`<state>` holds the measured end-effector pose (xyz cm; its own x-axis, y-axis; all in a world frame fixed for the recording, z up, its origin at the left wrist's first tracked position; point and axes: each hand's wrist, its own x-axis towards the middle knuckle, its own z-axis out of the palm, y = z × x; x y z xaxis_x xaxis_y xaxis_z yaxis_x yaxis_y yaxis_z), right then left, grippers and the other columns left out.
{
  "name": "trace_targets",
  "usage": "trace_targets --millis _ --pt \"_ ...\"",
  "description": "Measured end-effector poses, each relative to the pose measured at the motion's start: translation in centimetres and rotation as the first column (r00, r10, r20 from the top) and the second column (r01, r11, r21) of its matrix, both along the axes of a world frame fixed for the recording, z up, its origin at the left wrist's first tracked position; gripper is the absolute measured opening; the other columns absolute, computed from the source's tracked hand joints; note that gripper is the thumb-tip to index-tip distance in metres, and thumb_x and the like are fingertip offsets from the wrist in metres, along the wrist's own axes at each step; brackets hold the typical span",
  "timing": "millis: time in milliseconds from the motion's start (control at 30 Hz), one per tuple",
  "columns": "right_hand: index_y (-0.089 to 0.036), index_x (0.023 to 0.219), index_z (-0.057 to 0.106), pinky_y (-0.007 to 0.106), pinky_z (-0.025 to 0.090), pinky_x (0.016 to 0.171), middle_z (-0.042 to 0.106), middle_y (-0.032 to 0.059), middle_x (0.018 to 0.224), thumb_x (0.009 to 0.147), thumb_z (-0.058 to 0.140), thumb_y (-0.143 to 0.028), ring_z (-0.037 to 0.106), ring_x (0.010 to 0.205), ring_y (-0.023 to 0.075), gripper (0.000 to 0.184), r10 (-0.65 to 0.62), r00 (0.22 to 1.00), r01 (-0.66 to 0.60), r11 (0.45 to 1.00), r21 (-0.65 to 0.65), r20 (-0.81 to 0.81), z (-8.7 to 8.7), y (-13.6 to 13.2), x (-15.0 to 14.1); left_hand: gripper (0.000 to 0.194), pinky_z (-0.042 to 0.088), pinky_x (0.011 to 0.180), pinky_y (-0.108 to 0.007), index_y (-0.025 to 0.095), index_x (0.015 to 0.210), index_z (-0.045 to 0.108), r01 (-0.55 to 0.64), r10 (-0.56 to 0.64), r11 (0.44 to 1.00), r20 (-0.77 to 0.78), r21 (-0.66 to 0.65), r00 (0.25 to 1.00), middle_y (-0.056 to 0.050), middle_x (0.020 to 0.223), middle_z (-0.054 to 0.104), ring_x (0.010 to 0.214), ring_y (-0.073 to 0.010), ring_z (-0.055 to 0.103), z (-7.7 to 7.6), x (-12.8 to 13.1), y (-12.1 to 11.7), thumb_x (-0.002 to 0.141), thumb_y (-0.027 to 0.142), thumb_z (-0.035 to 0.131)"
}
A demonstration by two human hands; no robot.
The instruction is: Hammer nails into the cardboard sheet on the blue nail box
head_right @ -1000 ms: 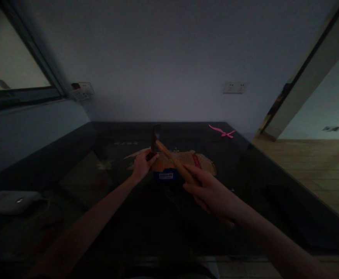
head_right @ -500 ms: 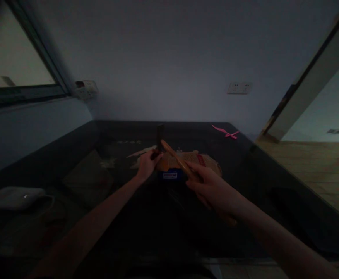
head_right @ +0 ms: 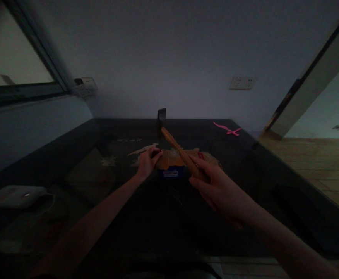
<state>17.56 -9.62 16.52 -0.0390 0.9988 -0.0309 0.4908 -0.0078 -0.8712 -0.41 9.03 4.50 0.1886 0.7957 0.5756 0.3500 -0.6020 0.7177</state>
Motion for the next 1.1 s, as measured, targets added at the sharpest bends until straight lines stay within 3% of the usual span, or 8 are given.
trace_targets --millis 167,433,533,733,833,1100 --pt "-0.017 0.135 0.040 0.018 0.032 0.033 0.049 -0.0046 0.054 0.076 0.055 -0.028 0.042 0.039 0.0091 0.062 0.007 0.998 -0.001 0.996 -0.093 0.065 -0.6 -0.3 -0.1 0.008 0.049 0.069 -0.028 0.017 0.081 0.063 -0.013 0.012 1.000 -0.028 -0.016 1.000 -0.003 0.079 0.067 0.072 -0.0154 0.062 0.0 0.0 -0.1 0.078 0.021 0.058" --pt "-0.019 0.139 0.033 0.020 0.034 0.035 0.056 -0.0014 0.062 0.078 0.054 -0.030 0.044 0.041 0.0107 0.066 -0.012 0.997 0.017 0.997 -0.075 0.073 -0.3 -0.7 -0.3 0.005 0.048 0.067 -0.026 0.016 0.078 0.063 -0.037 0.035 0.999 -0.032 -0.038 0.999 -0.002 0.076 0.068 0.068 -0.0140 0.062 0.4 0.2 -0.3 0.076 0.019 0.060" --pt "-0.019 0.136 0.039 0.020 0.037 0.038 0.061 0.0009 0.071 0.077 0.054 -0.026 0.049 0.046 0.0108 0.062 0.050 0.998 -0.048 0.997 -0.056 0.034 -0.7 -0.3 -0.4 0.007 0.048 0.068 -0.026 0.016 0.080 0.063 -0.041 0.040 0.999 -0.046 -0.031 0.998 -0.003 0.078 0.068 0.070 -0.0148 0.062 0.3 0.2 -0.3 0.076 0.022 0.060" --pt "-0.019 0.139 0.033 0.017 0.030 0.031 0.043 -0.0078 0.050 0.078 0.054 -0.028 0.038 0.035 0.0077 0.065 0.011 1.000 -0.011 0.996 -0.085 -0.006 -0.4 -0.6 -0.5 0.006 0.048 0.072 -0.027 0.017 0.080 0.062 -0.005 0.005 1.000 -0.023 -0.014 1.000 -0.002 0.080 0.068 0.073 -0.0148 0.063 0.2 0.2 -0.2 0.078 0.022 0.059" --pt "-0.019 0.138 0.034 0.016 0.031 0.032 0.044 -0.0075 0.053 0.078 0.054 -0.028 0.038 0.036 0.0069 0.063 -0.007 1.000 0.006 0.999 -0.040 -0.023 -0.4 -0.6 -0.7 0.006 0.049 0.071 -0.027 0.017 0.079 0.062 -0.002 0.002 1.000 -0.028 -0.010 1.000 -0.002 0.079 0.068 0.072 -0.0147 0.063 0.3 0.0 -0.2 0.078 0.022 0.058" --pt "-0.018 0.138 0.032 0.015 0.032 0.031 0.042 -0.0089 0.048 0.080 0.052 -0.026 0.038 0.034 0.0066 0.062 0.042 0.999 -0.043 0.996 -0.080 -0.016 -1.0 -0.3 -0.2 0.007 0.049 0.071 -0.029 0.017 0.081 0.062 -0.001 0.001 1.000 -0.056 -0.005 0.998 -0.004 0.080 0.068 0.072 -0.0156 0.063 0.2 0.1 -0.1 0.078 0.022 0.059"
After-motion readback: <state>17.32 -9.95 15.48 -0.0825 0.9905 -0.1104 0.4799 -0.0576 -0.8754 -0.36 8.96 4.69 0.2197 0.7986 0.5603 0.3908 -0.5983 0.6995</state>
